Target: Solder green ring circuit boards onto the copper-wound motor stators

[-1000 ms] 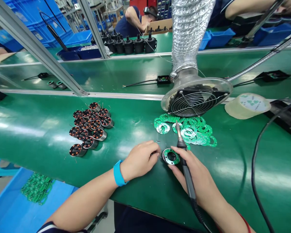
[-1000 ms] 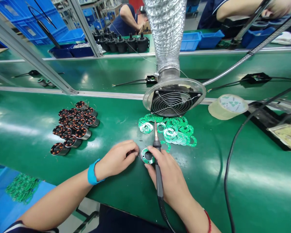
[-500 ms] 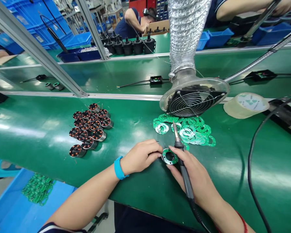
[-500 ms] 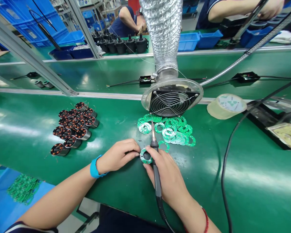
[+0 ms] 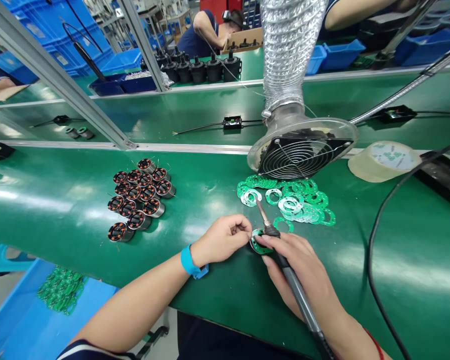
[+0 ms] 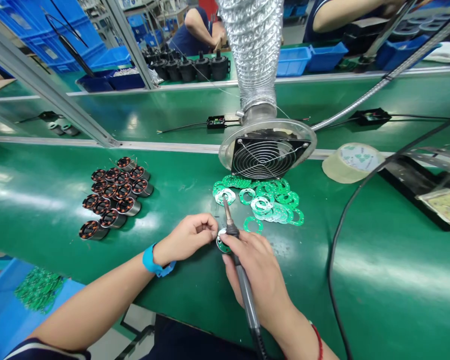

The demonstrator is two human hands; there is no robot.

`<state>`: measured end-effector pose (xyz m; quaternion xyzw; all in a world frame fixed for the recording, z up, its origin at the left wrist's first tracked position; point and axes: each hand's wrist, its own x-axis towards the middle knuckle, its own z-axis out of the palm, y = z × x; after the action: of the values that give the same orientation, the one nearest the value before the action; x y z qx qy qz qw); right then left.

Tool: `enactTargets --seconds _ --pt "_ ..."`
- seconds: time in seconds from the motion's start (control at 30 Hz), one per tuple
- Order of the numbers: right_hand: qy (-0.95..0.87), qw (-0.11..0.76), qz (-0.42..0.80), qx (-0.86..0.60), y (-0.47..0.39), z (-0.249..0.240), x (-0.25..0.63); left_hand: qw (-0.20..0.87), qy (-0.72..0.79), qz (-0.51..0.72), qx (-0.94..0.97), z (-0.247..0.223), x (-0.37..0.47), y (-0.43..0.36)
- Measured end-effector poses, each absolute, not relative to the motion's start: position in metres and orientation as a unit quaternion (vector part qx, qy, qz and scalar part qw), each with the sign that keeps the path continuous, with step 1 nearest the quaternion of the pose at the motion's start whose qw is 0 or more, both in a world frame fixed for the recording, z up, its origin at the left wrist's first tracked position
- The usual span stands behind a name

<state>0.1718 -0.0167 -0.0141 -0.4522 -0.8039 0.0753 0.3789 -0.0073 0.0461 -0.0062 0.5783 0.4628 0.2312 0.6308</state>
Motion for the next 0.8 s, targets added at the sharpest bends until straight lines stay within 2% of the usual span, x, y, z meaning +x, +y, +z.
enactTargets --seconds 0.3,0.57,0.8 --pt "-0.680 0.511 0.186 -0.492 -0.037 -0.019 0.188 0.617 0.478 0.196 0.594 -0.002 -0.011 0.047" --pt "-0.700 0.510 0.167 -0.471 -0.039 -0.014 0.193 0.587 0.435 0.212 0.649 -0.005 -0.015 0.048" --pt "-0.727 0.505 0.152 -0.441 -0.033 -0.005 0.190 0.509 0.418 0.223 0.719 -0.004 -0.016 0.046"
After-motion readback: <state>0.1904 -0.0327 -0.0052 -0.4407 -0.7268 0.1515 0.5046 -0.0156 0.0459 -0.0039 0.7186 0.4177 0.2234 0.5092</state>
